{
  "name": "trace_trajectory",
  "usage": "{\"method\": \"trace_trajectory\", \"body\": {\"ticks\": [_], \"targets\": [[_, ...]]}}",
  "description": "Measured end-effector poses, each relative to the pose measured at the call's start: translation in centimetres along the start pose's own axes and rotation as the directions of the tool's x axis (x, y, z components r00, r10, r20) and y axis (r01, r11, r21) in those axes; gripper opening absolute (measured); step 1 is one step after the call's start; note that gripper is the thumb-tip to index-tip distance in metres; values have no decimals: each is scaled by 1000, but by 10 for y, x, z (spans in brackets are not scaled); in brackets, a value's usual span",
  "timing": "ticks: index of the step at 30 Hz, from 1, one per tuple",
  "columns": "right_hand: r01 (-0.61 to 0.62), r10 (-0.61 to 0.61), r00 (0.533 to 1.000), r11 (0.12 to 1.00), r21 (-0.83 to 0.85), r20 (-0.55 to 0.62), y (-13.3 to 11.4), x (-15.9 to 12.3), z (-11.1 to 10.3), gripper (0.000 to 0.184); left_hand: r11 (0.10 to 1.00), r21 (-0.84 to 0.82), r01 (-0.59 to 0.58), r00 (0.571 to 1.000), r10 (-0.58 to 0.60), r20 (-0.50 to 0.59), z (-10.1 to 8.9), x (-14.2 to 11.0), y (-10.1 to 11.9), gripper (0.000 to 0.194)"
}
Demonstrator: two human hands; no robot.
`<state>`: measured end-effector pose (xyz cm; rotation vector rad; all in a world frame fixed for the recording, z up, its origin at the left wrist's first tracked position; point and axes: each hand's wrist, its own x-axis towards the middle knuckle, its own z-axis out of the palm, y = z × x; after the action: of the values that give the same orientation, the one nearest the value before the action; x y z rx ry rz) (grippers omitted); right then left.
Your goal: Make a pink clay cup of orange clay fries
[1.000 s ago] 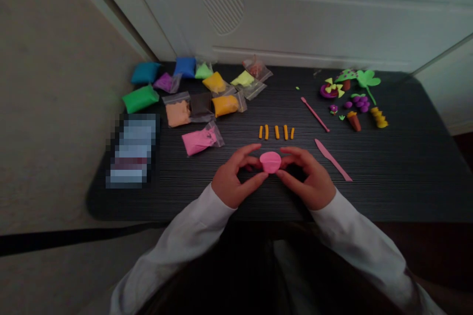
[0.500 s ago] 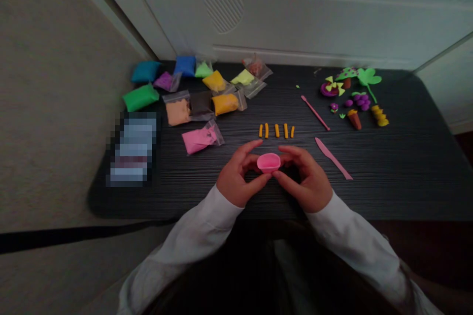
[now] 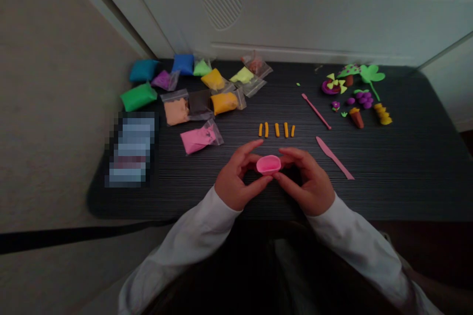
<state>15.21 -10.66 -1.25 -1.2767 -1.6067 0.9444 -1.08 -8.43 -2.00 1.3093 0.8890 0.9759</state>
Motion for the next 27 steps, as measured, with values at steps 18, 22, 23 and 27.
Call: {"method": "trace_trajectory", "body": {"ticks": [18, 22, 23, 27], "targets": [[7, -6, 999, 1000, 10, -46, -2, -1, 0, 42, 916, -336, 217, 972, -235, -12, -1, 6, 8, 58], [150, -182, 973, 966, -209, -144, -6, -1, 0, 29, 749, -568, 341, 916, -400, 22, -8, 13, 10, 55], [191, -235, 961, 946, -264, -147, -6, -1, 0, 28, 716, -599, 358, 906, -422, 36, -8, 14, 11, 55], [249, -310, 940, 909, -334, -143, -7, 1, 2, 30, 650, -639, 412, 881, -463, 97, -4, 15, 12, 53]]}}
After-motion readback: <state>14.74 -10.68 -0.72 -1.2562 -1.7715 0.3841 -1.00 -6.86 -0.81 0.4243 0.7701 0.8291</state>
